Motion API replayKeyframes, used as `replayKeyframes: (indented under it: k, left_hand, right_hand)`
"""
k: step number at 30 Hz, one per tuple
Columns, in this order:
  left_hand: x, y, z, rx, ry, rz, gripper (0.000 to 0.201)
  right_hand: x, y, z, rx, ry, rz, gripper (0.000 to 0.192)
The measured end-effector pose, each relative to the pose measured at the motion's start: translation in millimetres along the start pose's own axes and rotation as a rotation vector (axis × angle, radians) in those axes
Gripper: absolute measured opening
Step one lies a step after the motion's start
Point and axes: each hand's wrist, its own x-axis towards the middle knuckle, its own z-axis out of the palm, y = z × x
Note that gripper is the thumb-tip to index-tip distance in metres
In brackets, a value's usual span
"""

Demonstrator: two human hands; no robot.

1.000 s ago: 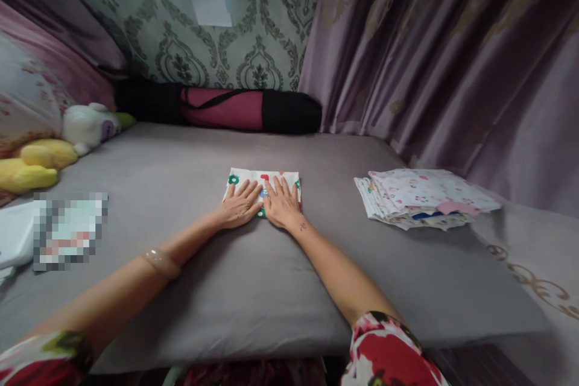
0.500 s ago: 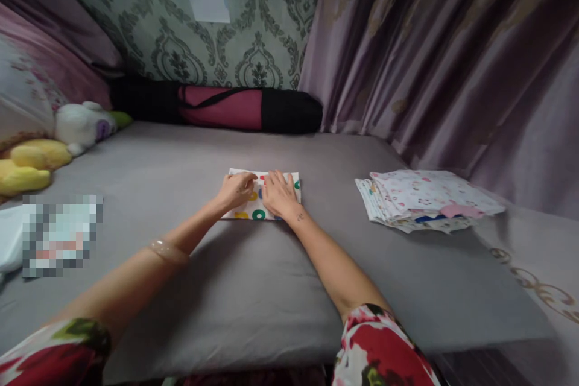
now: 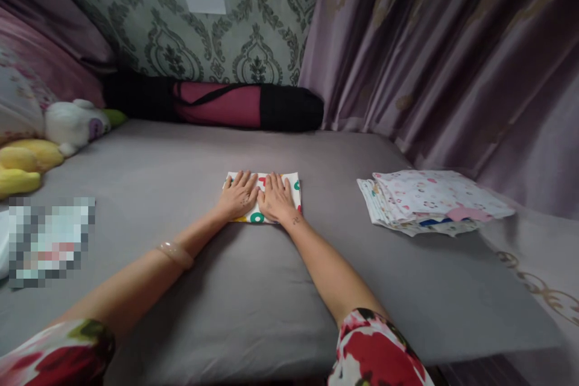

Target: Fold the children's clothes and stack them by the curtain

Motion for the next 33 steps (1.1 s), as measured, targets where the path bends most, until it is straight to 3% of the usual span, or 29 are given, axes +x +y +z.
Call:
replayKeyframes:
  k: [6,9,16,24,33]
  left_hand:
    - [2,-4,-9.7,0.007,-0.055,0.035,0.060]
    - [0,-9,-12.8,0.042,0.011,0.031,0.064]
    - [-1,-15,-5.3,0.007,-0.028,-0.019,0.072]
    - [-10,-31,-12.5,0.024,-0.041,-0.003,0.075]
    - [-15,-45,-7.8,-0.054,-0.070,0.025,0.075]
  right_hand:
    - [4,4,-6,0.017,-0.035,-0.012,0.062]
    - [3,13,-10,0.021,-0.005,0.004,0.062]
    - [1,25,0,-0.028,0.004,0.078,0.065]
    - [-5,41,-12,0.006,-0.038,0.102,0.067]
    - [-13,54,-7,-0.035,-0.017,0.111,0.065]
